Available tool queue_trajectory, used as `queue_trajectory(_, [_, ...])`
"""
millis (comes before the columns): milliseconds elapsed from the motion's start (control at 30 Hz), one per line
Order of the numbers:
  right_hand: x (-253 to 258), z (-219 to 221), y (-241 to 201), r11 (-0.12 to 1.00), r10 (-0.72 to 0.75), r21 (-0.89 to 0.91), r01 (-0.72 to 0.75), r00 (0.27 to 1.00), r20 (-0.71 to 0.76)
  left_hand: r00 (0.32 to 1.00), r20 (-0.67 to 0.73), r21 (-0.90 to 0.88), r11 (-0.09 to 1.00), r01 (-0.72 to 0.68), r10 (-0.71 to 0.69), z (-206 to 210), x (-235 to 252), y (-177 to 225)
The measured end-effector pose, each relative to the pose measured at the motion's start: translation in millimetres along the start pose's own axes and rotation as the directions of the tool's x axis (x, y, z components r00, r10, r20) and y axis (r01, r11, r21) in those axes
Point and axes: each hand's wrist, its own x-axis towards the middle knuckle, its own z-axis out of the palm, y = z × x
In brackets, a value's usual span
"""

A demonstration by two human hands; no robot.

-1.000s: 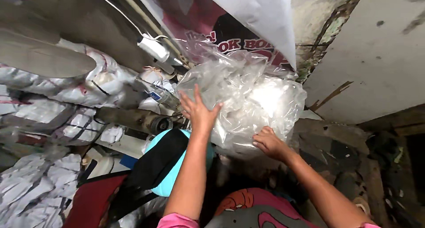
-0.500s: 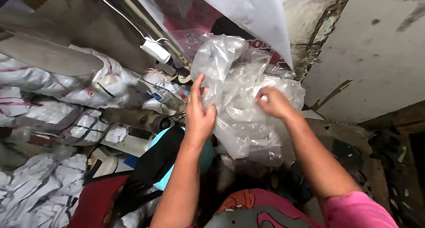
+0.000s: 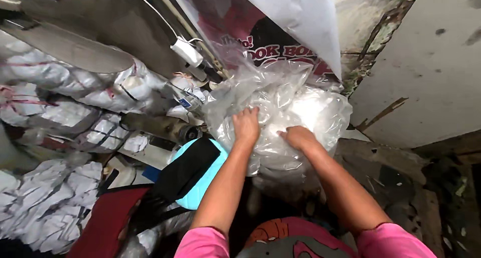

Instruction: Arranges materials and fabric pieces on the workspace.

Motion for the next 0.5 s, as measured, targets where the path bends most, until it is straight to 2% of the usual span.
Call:
queue_trajectory(67, [-7.9, 2.4, 36.0, 0.993, 0.052, 0.111, -0.041, 0.994, -0.098, 0.993, -0.033, -0.122, 0.986, 0.112, -0.116, -18.5, 3.6, -19.6])
queue_trajectory(133, [-23.7, 12.7, 66.5, 0.984, 0.084, 0.166, -0.062, 0.988, -0.131, 0.979, -0.086, -0.272, 0.95, 0.155, -0.184, -32.0, 3.5, -34.0])
queue_trajectory(200, [-40.5, 9.7, 70.3, 0.992, 0.108, 0.068, -0.103, 0.991, -0.075, 0.978, -0.131, -0.333, 0.936, 0.113, -0.164, -31.7, -2.4, -34.8])
queue_trajectory(233, [-48.5, 1.8, 59.0, 0.995, 0.102, -0.001, -0.102, 0.99, -0.095, 0.98, -0.153, -0.333, 0.94, 0.072, -0.129, -28.4, -5.7, -32.4])
queue_trajectory(267, [-53.3, -8.3, 42.3, 0.997, 0.042, -0.054, -0.052, 0.985, -0.167, 0.98, -0.178, -0.327, 0.945, 0.026, -0.089, -25.4, -7.6, -29.1])
queue_trajectory(333, [-41.6, -23.0, 3.3, 0.974, -0.216, -0.13, 0.185, 0.93, -0.298, 0.974, -0.222, -0.339, 0.94, -0.039, -0.04, -21.5, -10.0, -22.7])
queue_trajectory(367, [-22.7, -23.8, -16.4, 0.931, -0.363, -0.146, 0.334, 0.889, -0.278, 0.97, -0.24, -0.346, 0.936, -0.059, -0.028, -20.8, -11.0, -20.4])
queue_trajectory(400, [3.2, -18.8, -34.0, 0.876, -0.481, -0.14, 0.461, 0.855, -0.194, 0.968, -0.251, -0.35, 0.934, -0.069, -0.022, -20.7, -12.0, -18.6])
queue_trajectory(433, [31.8, -9.9, -49.1, 0.842, -0.535, -0.132, 0.524, 0.841, -0.073, 0.967, -0.254, -0.349, 0.934, -0.073, -0.019, -22.0, -11.8, -17.7])
queue_trajectory(467, [58.0, -0.2, -59.5, 0.843, -0.519, -0.141, 0.519, 0.854, 0.04, 0.968, -0.249, -0.339, 0.938, -0.07, -0.018, -24.4, -10.2, -17.9])
queue_trajectory(500, [76.1, 7.5, -65.5, 0.875, -0.432, -0.184, 0.448, 0.894, 0.121, 0.971, -0.237, -0.324, 0.945, -0.054, -0.026, -26.7, -8.6, -18.8])
